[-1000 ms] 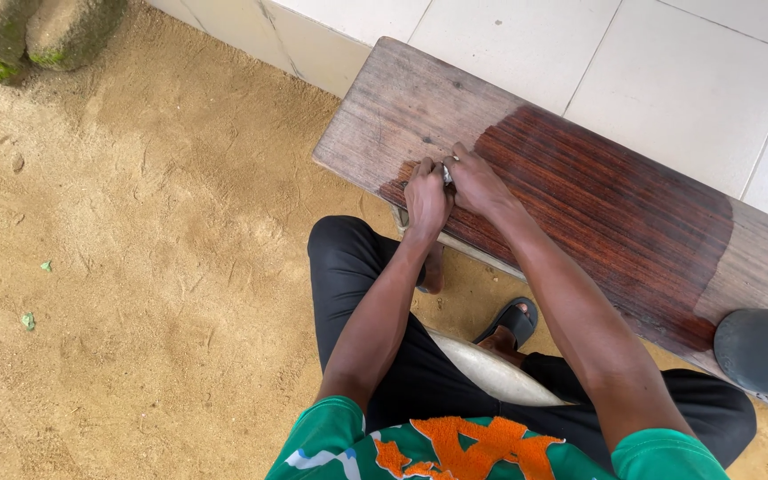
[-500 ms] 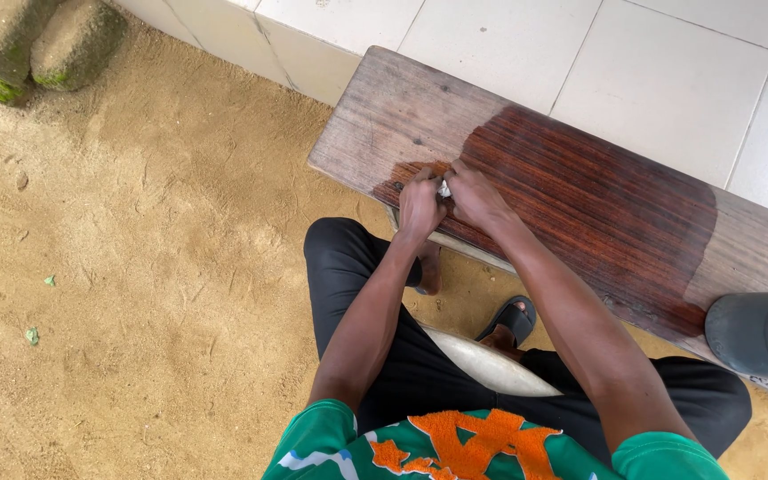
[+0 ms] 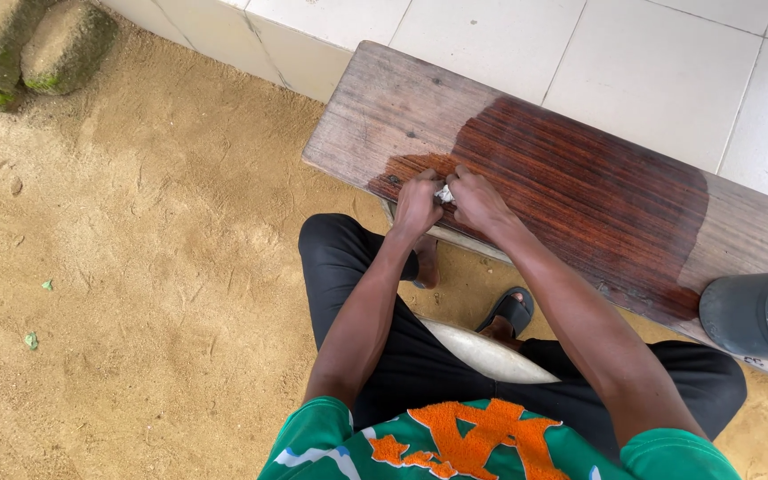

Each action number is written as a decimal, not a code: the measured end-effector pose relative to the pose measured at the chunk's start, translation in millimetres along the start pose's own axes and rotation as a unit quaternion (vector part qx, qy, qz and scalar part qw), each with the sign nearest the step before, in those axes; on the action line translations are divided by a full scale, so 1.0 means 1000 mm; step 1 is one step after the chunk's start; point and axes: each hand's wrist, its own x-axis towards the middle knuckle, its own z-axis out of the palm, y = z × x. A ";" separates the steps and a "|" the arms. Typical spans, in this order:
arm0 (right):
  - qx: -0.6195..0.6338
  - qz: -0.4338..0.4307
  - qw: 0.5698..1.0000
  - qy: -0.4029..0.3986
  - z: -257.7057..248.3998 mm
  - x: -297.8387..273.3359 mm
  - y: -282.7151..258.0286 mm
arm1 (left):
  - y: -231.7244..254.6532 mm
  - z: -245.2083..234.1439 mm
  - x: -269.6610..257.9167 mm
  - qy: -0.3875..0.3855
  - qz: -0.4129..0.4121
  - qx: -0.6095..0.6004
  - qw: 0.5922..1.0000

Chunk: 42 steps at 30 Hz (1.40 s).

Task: Polishing a dark wooden bench with a cloth and cleaning solution.

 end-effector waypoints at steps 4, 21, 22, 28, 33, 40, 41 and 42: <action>0.010 -0.003 0.999 0.041 0.008 -0.002 0.004 | 0.019 -0.002 -0.004 0.049 0.000 0.007 0.999; 0.024 0.017 0.996 0.084 0.003 0.041 0.019 | 0.011 0.022 0.030 0.137 -0.052 0.058 0.988; 0.023 0.016 0.996 0.083 0.001 0.043 0.019 | 0.010 0.022 0.033 0.138 -0.053 0.057 0.987; 0.039 0.036 0.995 0.090 -0.011 0.057 0.017 | 0.002 0.025 0.048 0.143 -0.061 0.060 0.986; 0.043 0.045 0.994 0.087 -0.011 0.068 0.025 | 0.000 0.025 0.059 0.146 -0.069 0.048 0.986; 0.060 0.037 0.991 0.117 -0.004 0.068 0.028 | -0.013 0.036 0.061 0.128 -0.056 0.070 0.988; 0.059 0.039 0.991 0.111 -0.003 0.066 0.027 | -0.014 0.036 0.060 0.125 -0.051 0.075 0.988; 0.058 0.041 0.992 0.107 -0.004 0.065 0.026 | -0.014 0.036 0.060 0.122 -0.046 0.080 0.988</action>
